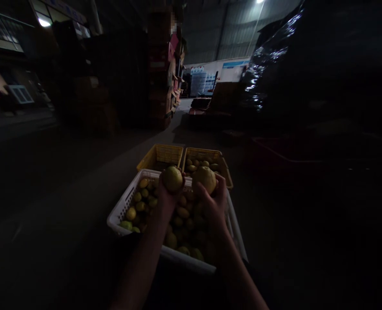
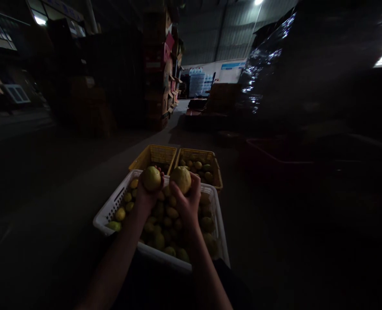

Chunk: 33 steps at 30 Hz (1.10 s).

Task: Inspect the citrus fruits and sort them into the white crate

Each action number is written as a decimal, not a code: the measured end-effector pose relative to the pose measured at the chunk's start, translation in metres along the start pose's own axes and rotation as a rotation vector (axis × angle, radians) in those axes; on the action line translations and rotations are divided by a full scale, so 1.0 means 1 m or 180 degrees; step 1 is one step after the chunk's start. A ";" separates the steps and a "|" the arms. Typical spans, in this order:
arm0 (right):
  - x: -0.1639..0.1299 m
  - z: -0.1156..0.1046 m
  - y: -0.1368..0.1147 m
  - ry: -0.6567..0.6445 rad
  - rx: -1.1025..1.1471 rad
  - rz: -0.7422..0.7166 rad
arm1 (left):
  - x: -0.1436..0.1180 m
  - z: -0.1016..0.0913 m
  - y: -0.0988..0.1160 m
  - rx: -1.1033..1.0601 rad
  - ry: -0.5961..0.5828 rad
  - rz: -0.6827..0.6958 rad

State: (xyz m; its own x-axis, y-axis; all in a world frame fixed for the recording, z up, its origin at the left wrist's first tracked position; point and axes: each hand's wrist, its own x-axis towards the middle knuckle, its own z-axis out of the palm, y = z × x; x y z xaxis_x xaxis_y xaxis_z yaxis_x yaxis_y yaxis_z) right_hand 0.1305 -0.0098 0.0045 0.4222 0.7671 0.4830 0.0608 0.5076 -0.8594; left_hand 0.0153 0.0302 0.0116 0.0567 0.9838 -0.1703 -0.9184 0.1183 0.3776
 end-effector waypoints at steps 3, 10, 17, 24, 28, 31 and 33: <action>0.006 -0.002 -0.004 -0.0402 0.0374 0.0487 | -0.001 0.003 -0.004 -0.0143 -0.0044 0.0100; 0.002 0.001 0.005 -0.0696 0.0717 0.0906 | -0.008 0.005 -0.003 0.0098 -0.0269 0.0391; 0.002 -0.003 0.001 -0.0997 0.0855 0.1051 | -0.005 0.003 0.001 0.0172 -0.0134 0.0424; 0.003 -0.003 0.005 -0.0975 0.0969 0.1158 | -0.001 0.002 0.002 0.0032 -0.0091 0.0256; 0.003 -0.002 0.009 -0.0993 0.1040 0.1269 | 0.001 0.001 0.000 -0.0026 0.0061 0.0219; 0.002 0.003 0.011 -0.0832 0.1098 0.1395 | 0.001 0.001 -0.002 -0.0095 0.0084 0.0140; 0.001 0.008 0.011 -0.0623 0.1226 0.1521 | -0.001 0.001 -0.003 -0.0160 0.0049 0.0032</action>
State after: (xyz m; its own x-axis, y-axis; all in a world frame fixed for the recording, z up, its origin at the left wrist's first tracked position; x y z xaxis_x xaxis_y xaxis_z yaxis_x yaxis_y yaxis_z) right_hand 0.1237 -0.0006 -0.0033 0.1473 0.9824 0.1147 -0.4376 0.1688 -0.8832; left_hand 0.0187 0.0291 0.0119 0.0417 0.9826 -0.1807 -0.9374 0.1011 0.3332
